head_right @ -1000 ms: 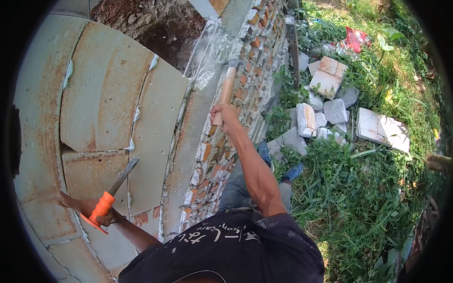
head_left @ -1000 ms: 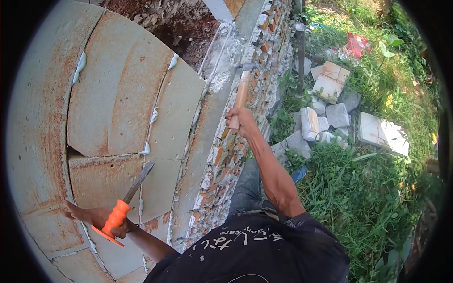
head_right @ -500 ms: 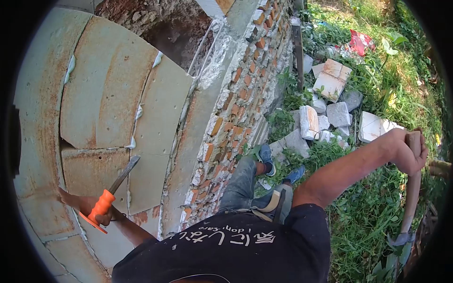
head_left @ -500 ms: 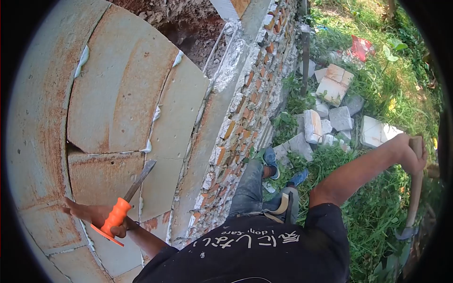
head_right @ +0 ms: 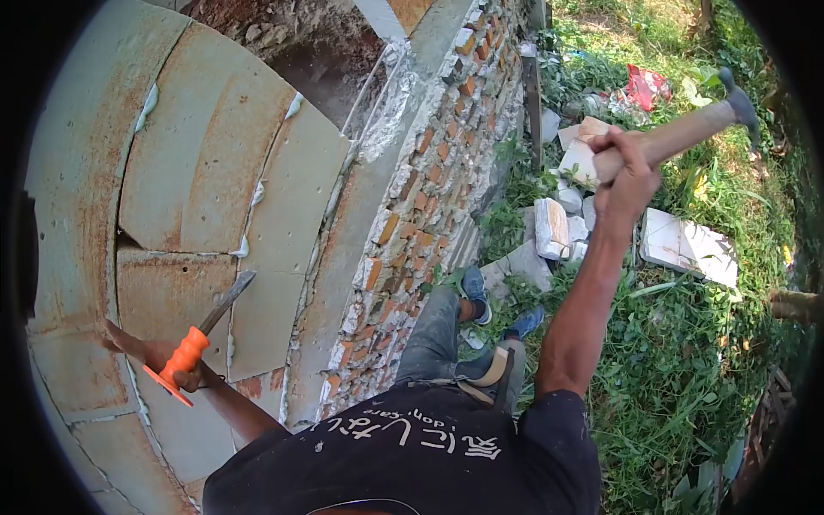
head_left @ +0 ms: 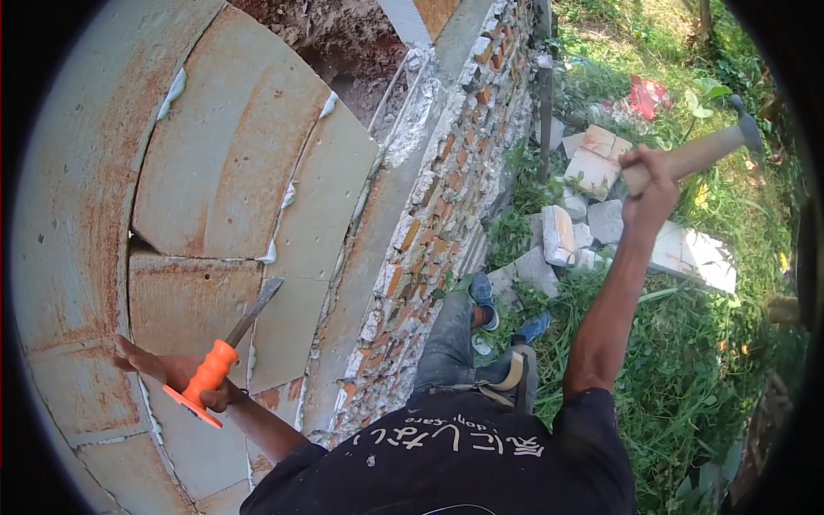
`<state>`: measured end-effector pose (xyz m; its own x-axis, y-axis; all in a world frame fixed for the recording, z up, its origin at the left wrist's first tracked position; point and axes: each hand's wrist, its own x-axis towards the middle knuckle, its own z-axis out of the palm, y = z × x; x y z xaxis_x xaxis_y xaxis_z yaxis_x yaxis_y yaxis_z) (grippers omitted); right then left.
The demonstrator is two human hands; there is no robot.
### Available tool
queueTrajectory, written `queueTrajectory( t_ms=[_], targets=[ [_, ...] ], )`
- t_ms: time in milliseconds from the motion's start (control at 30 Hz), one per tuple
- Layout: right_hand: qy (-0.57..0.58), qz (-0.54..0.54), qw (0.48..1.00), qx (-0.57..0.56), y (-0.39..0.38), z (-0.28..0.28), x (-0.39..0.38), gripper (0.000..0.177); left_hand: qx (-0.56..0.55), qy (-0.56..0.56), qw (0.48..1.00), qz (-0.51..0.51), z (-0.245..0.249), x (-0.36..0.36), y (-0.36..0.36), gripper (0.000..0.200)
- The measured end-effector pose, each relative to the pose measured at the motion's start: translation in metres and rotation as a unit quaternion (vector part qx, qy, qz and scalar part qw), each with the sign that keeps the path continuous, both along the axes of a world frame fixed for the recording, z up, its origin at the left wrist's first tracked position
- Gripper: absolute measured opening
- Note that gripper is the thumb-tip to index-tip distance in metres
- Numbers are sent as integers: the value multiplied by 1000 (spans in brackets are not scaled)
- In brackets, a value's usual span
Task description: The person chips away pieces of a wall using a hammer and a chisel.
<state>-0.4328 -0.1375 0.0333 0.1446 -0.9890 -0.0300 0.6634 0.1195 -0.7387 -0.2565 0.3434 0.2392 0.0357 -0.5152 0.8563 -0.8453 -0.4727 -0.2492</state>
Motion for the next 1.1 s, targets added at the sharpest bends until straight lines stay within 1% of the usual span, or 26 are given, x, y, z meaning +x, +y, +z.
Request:
queueTrajectory(
  t_ms=[33, 67, 100, 133, 167, 233, 267, 300, 333, 367, 400, 433, 533, 600, 667, 700, 767, 800, 833, 867, 900, 933, 1000, 1033, 1067, 1100],
  targets=[
    [-3, -75, 996, -40, -13, 23, -26, 14, 5, 4, 1000, 3, -1, 3, 0, 88],
    [-54, -125, 988, -67, -34, 28, -56, 12, -17, 4, 1000, -16, -4, 6, 0, 88],
    [-107, -174, 977, -61, -64, 28, -89, 11, -40, 3, 999, -35, -7, 7, 1, 88],
    [-69, -266, 960, -62, -75, 40, -111, 18, -37, 5, 999, -32, -7, 7, 0, 88],
    [-109, -348, 929, -63, -75, 46, -117, 19, -32, 0, 999, -15, -6, 6, -2, 88],
    [-215, -461, 859, -50, -65, 31, -101, 12, -25, -8, 1000, 7, -4, 6, -1, 87],
    [-201, -423, 884, 7, -33, 7, -51, 6, -13, 5, 1000, 6, -4, 5, 0, 87],
    [-192, -376, 904, 66, 20, -26, 36, 11, -4, 11, 1000, 11, -3, 3, 2, 88],
    [-109, -319, 928, 158, 71, -55, 111, 19, -5, 7, 1000, 15, -4, 3, 6, 88],
    [-35, -184, 959, 210, 140, -89, 182, 29, -2, 7, 1000, -7, -6, 9, 11, 87],
    [105, 124, 950, 268, 207, -131, 223, 24, 7, 13, 999, -29, -4, 10, 15, 87],
    [90, 405, 855, 312, 223, -128, 218, 14, 10, 9, 999, -30, -3, 9, 12, 85],
    [61, 406, 872, 267, 199, -96, 190, 11, -13, -7, 1000, -16, -9, 9, 12, 84],
    [52, 345, 916, 197, 157, -70, 157, 13, 6, -1, 1000, -9, -7, 8, 18, 84],
    [9, 234, 968, 95, 101, -32, 112, 23, -1, -1, 1000, -13, -5, 7, 14, 83],
    [-35, 171, 984, 40, 76, -10, 86, 18, 5, 6, 1000, -12, -3, 5, 13, 83],
    [-72, 32, 995, -63, 29, 20, 32, 15, 8, 19, 1000, -4, -3, 5, 11, 84],
    [-111, -31, 988, -104, 8, 31, 5, 12, 5, 16, 1000, -22, -4, 6, 11, 85],
    [-130, -131, 976, -119, -16, 35, -21, 6, 2, 11, 999, -40, -5, 8, 11, 85],
    [-129, -214, 958, -141, -44, 33, -51, 5, 5, 15, 999, -37, -6, 7, 12, 85],
    [-148, -334, 925, -102, -51, 41, -63, 8, 3, 12, 1000, -28, -5, 6, 12, 85],
    [-217, -408, 882, -90, -59, 38, -71, 9, 1, 8, 1000, -19, -5, 8, 11, 85],
    [-272, -447, 850, -59, -40, 9, -43, 6, 3, 7, 1000, -18, -6, 10, 11, 85],
    [-204, -439, 874, -44, -14, -19, -3, 5, 2, 4, 1000, -18, -5, 9, 11, 84],
    [-171, -358, 917, 22, 33, -28, 57, 7, 1, -1, 1000, -13, -8, 8, 11, 84],
    [-42, -275, 951, 134, 88, -50, 126, 9, -9, 9, 1000, -17, -9, 9, 11, 85]
  ],
)
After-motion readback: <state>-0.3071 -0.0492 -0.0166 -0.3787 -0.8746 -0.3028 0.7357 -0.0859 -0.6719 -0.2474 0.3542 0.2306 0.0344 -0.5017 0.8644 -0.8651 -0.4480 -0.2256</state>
